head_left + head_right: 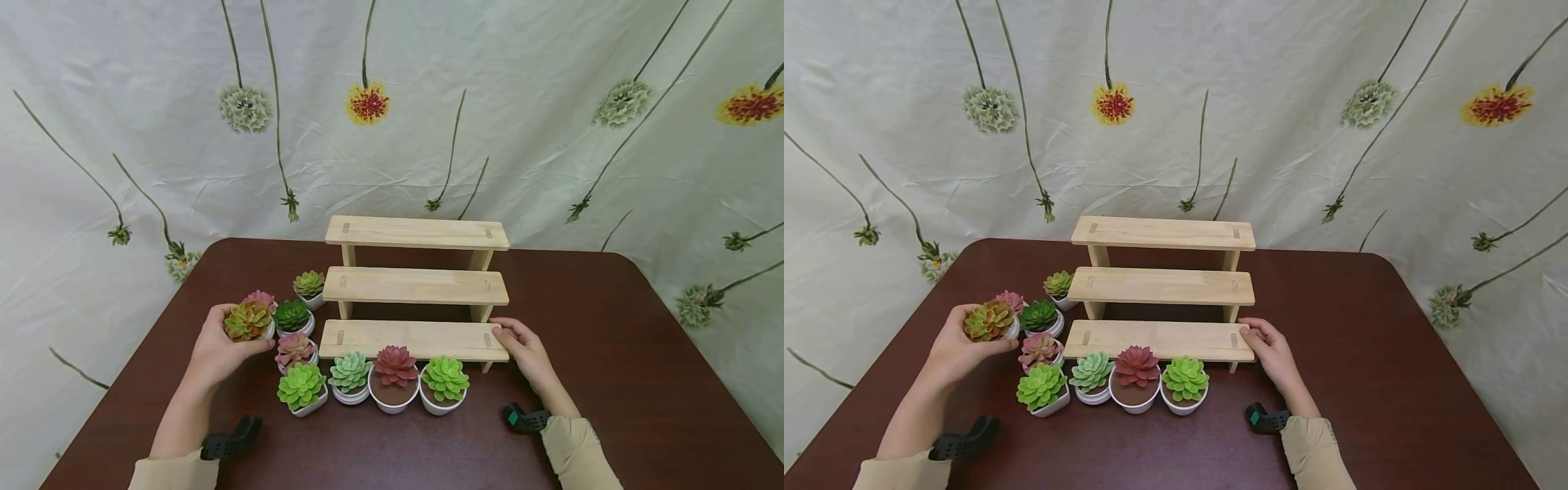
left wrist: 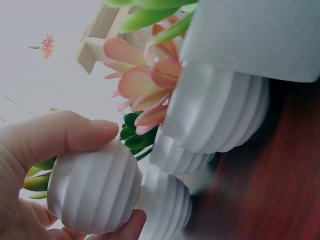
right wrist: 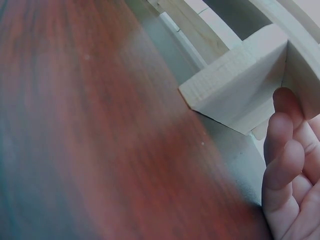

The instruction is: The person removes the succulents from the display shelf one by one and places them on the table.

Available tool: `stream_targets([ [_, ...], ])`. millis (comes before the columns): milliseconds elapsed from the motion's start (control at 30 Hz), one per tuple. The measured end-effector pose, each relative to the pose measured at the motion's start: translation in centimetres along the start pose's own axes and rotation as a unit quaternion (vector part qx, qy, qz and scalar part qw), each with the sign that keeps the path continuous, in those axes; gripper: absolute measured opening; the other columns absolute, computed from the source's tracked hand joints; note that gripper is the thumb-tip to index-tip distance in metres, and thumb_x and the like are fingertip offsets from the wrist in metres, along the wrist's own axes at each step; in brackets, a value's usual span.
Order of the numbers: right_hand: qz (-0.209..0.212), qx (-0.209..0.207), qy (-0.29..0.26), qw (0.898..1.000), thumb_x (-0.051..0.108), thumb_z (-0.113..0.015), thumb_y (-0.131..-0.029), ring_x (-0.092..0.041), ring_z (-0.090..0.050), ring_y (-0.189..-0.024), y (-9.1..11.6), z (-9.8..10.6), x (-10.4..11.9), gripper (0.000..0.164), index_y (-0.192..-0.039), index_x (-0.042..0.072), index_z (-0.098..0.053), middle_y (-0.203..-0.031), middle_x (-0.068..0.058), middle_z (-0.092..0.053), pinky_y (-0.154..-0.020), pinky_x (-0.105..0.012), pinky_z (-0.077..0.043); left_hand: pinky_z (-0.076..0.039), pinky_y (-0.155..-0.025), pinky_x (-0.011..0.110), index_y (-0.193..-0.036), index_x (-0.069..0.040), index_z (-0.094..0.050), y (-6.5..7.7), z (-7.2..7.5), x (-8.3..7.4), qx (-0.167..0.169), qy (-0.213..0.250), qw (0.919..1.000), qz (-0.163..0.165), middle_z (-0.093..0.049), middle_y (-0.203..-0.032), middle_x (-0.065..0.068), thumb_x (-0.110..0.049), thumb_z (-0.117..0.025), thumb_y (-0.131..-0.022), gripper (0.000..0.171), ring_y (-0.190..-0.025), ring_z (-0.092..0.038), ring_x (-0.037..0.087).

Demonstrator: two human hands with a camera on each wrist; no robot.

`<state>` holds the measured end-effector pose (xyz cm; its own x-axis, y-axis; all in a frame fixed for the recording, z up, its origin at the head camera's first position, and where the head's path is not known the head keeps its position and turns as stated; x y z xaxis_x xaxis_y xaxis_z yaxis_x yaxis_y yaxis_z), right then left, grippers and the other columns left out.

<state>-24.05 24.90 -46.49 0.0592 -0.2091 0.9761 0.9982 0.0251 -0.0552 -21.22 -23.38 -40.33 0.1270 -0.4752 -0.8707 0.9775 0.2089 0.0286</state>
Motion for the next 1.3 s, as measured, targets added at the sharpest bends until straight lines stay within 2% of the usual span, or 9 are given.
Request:
stream_targets([
  [167,0.0,0.0,0.001,1.0,0.018,-0.056,-0.095,-0.007,-0.057,-0.078,0.0,0.0,0.0,0.034,-0.121,-0.005,-0.057,-0.097,-0.006,-0.063,-0.067,-0.021,-0.046,-0.034,-0.095,0.055,-0.131,0.008,-0.025,0.1,-0.3,0.5,0.014,-0.01,0.9998,-0.001,-0.035,-0.128,0.029,-0.012,-0.082,-0.07,0.086,-0.115,-0.039,0.041],
  [433,0.003,0.001,0.006,1.0,0.02,-0.056,-0.095,-0.008,-0.058,-0.077,-0.1,0.1,-0.1,0.033,-0.118,-0.005,-0.057,-0.09,0.003,-0.064,-0.065,-0.02,-0.046,-0.033,-0.094,0.054,-0.133,0.008,-0.026,0.1,-0.6,1.5,0.022,-0.021,0.9994,0.013,-0.036,-0.127,0.029,-0.014,-0.083,-0.069,0.088,-0.113,-0.039,0.041],
  [767,0.001,-0.001,0.001,1.0,0.018,-0.056,-0.096,-0.008,-0.057,-0.076,0.0,0.0,0.1,0.033,-0.119,-0.004,-0.057,-0.091,0.0,-0.063,-0.065,-0.02,-0.045,-0.035,-0.092,0.055,-0.132,0.009,-0.028,-0.1,-0.9,2.9,0.034,-0.046,0.9979,0.031,-0.039,-0.124,0.029,-0.018,-0.083,-0.07,0.087,-0.11,-0.039,0.041],
  [1100,-0.003,0.005,-0.005,1.0,0.016,-0.055,-0.096,-0.008,-0.057,-0.075,-0.2,0.0,-0.2,0.033,-0.121,-0.004,-0.056,-0.093,-0.002,-0.063,-0.065,-0.021,-0.046,-0.035,-0.091,0.051,-0.131,0.007,-0.029,0.1,-1.0,3.5,0.038,-0.037,0.9977,0.043,-0.04,-0.123,0.027,-0.019,-0.084,-0.069,0.087,-0.108,-0.041,0.039],
  [1300,-0.001,0.003,0.001,1.0,0.018,-0.056,-0.095,-0.008,-0.057,-0.076,-0.2,0.1,-0.3,0.033,-0.12,-0.003,-0.057,-0.091,0.001,-0.063,-0.065,-0.021,-0.046,-0.036,-0.091,0.051,-0.133,0.007,-0.027,0.2,-1.0,3.5,0.047,-0.037,0.9971,0.048,-0.04,-0.124,0.028,-0.021,-0.082,-0.07,0.087,-0.108,-0.041,0.039],
])
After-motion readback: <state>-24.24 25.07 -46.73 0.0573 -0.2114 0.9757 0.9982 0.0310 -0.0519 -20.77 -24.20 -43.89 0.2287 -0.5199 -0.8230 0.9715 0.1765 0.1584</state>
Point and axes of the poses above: each hand's wrist, its own y-axis away from the middle knuckle, its own z-axis out of the back of the hand, x = y × z, the point moved 6 cm from there along -y, towards the middle knuckle
